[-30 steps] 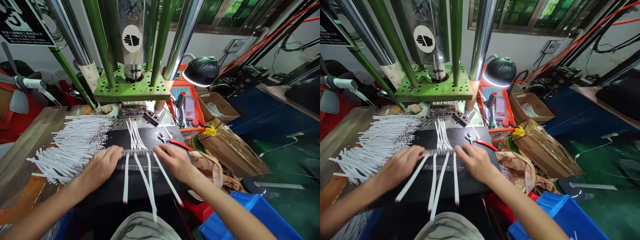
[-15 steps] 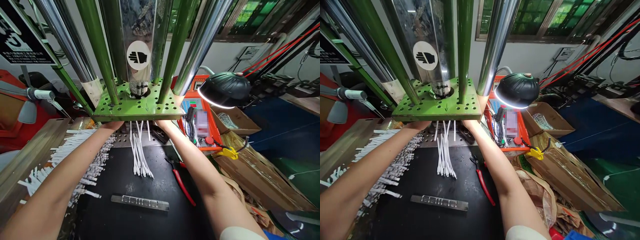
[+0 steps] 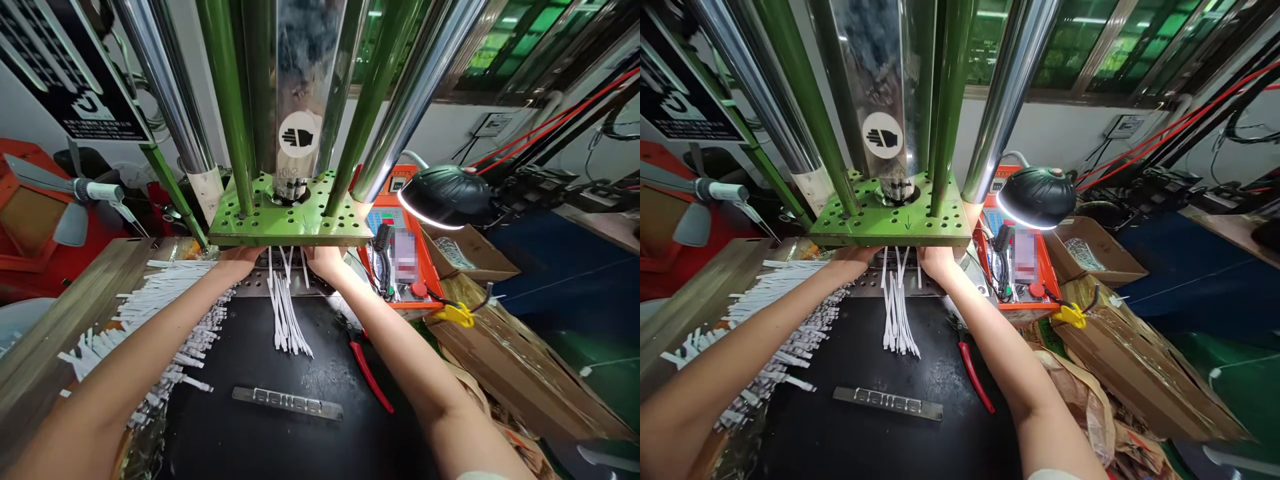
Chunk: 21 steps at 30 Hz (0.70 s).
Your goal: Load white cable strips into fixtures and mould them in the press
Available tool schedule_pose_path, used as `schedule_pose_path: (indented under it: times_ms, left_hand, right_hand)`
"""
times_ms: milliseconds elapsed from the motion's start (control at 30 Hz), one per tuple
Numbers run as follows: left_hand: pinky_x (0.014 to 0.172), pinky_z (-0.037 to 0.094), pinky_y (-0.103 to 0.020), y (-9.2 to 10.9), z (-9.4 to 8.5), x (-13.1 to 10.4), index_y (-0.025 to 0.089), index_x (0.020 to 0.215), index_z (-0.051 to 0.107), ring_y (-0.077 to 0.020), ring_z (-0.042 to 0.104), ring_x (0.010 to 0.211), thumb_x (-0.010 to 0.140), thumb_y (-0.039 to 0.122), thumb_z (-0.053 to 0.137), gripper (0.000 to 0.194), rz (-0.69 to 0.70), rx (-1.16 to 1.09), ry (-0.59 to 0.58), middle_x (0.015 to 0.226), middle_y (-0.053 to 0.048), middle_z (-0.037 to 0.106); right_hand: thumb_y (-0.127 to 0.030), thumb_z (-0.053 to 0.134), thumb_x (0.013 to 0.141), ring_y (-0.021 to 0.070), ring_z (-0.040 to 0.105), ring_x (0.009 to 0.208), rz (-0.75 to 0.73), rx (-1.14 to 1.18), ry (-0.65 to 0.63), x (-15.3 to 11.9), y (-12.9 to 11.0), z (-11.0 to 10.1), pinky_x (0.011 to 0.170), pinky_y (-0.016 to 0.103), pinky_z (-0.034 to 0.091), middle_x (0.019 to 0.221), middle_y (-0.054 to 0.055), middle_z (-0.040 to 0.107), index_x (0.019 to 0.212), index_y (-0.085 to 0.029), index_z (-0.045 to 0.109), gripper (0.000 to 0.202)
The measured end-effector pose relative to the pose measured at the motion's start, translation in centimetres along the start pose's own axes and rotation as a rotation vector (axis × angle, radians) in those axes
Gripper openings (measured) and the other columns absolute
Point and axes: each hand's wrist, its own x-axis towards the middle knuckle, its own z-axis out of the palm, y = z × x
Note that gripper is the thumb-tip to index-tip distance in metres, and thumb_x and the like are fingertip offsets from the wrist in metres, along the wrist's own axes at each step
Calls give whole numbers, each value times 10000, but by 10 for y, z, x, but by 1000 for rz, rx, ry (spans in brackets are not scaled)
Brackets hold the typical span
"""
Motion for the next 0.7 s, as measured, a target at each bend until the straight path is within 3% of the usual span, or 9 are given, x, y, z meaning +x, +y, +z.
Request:
schedule_pose_path:
  times_ms: [233,400,567,700]
  left_hand:
    - [1114,399,-423,26,-8,7,320,1436,492,-255,531,1308,946,104,367,550,50,-2,18,1328,-51,644]
    - [1125,386,-392,21,-5,12,381,1391,535,-227,508,1324,990,166,350,491,48,-51,-30,1344,11,631]
    - [1030,481,-482,19,-3,11,224,1315,565,-245,573,1195,990,371,529,358,3,-67,-39,1364,-107,560]
    - [961,527,-462,27,-11,14,186,1260,579,-237,595,1130,959,387,593,363,-21,-60,-32,1307,-110,572]
  right_hand:
    - [-155,400,978,332,494,1277,-51,-75,-9,4,-17,-3,1102,511,374,1218,125,659,1298,-205,622,393]
    - [-142,370,973,341,495,1277,-27,-84,-40,4,-11,0,1091,517,381,1228,131,658,1296,-203,626,416]
    - [-96,430,932,364,488,1278,-14,-65,-46,15,-12,2,1086,504,390,1240,173,646,1294,-155,628,416]
    - [-31,491,863,361,501,1260,-51,-61,-41,-2,-20,-19,1071,539,402,1257,171,629,1320,-169,611,492]
